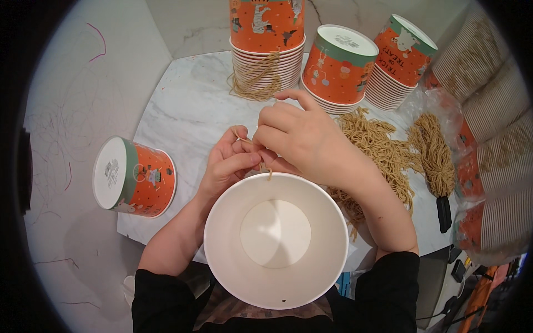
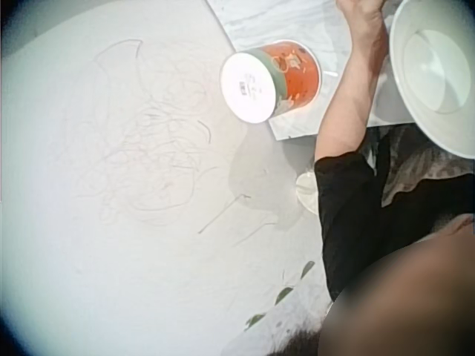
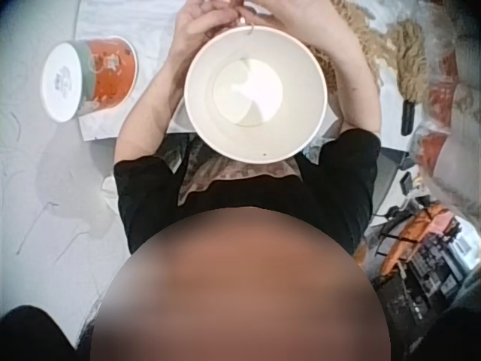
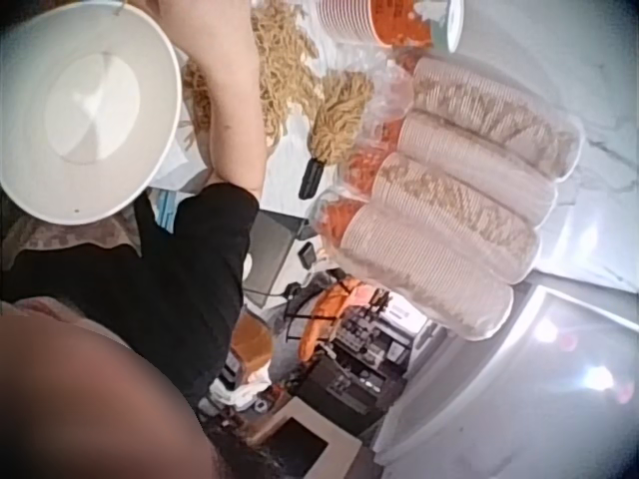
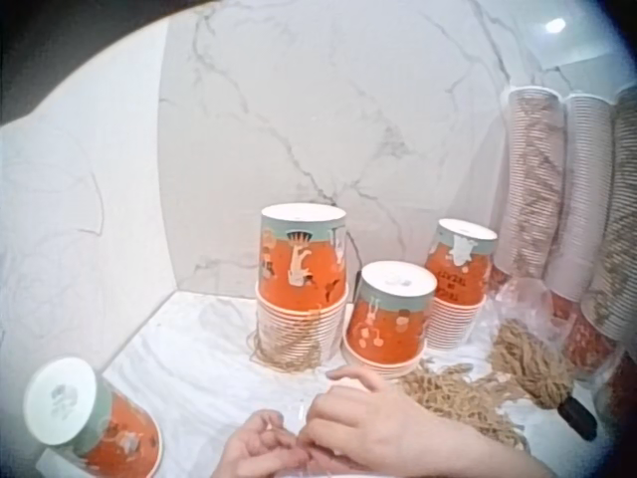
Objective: Attach string handles to paper buckets by threading them through pre-punched holes.
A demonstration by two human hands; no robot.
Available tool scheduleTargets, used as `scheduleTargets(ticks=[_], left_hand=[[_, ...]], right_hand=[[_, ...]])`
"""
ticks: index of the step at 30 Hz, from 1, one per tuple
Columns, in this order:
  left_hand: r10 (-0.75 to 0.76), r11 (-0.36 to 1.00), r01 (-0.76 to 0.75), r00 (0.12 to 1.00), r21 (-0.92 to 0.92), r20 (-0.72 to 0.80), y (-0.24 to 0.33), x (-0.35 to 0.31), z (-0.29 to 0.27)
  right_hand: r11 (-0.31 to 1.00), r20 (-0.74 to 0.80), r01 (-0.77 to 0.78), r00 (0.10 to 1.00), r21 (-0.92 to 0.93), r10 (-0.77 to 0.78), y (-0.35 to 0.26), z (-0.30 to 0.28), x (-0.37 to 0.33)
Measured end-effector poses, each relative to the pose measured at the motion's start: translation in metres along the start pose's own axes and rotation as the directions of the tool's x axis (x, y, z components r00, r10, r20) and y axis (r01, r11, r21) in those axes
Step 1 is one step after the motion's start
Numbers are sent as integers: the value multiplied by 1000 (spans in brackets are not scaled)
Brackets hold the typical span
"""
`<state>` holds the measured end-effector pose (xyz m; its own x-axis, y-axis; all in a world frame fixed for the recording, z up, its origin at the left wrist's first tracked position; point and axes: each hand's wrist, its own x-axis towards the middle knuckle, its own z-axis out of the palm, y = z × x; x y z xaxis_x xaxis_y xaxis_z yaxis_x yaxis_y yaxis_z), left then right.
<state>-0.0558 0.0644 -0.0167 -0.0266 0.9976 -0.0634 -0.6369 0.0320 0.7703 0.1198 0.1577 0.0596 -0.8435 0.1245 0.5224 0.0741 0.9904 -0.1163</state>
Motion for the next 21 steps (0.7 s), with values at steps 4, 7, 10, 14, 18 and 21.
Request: scheduleTargets(ticks=[4, 7, 10, 14, 18, 21], left_hand=[[-20, 998, 23, 999, -51, 50, 1, 1, -3], [-37, 997, 41, 997, -67, 72, 1, 2, -4], [-32, 998, 37, 995, -55, 90, 3, 2, -5], [-35, 999, 37, 994, -16, 106, 6, 1, -5], [-7, 995, 13, 998, -104, 55, 5, 0, -4], [54, 992, -55, 998, -113, -12, 2, 2, -7]], right_hand=[[1000, 1, 6, 1000, -16, -6, 0, 1, 1], [1000, 16, 4, 1000, -21, -3, 0, 1, 1], [999, 21, -1, 1000, -38, 1, -1, 1, 2], [1000, -37, -30, 999, 4, 30, 2, 3, 1], [782, 52, -424, 890, 456, 452, 3, 0, -1], [549, 238, -582, 785, 600, 572, 16, 3, -8]])
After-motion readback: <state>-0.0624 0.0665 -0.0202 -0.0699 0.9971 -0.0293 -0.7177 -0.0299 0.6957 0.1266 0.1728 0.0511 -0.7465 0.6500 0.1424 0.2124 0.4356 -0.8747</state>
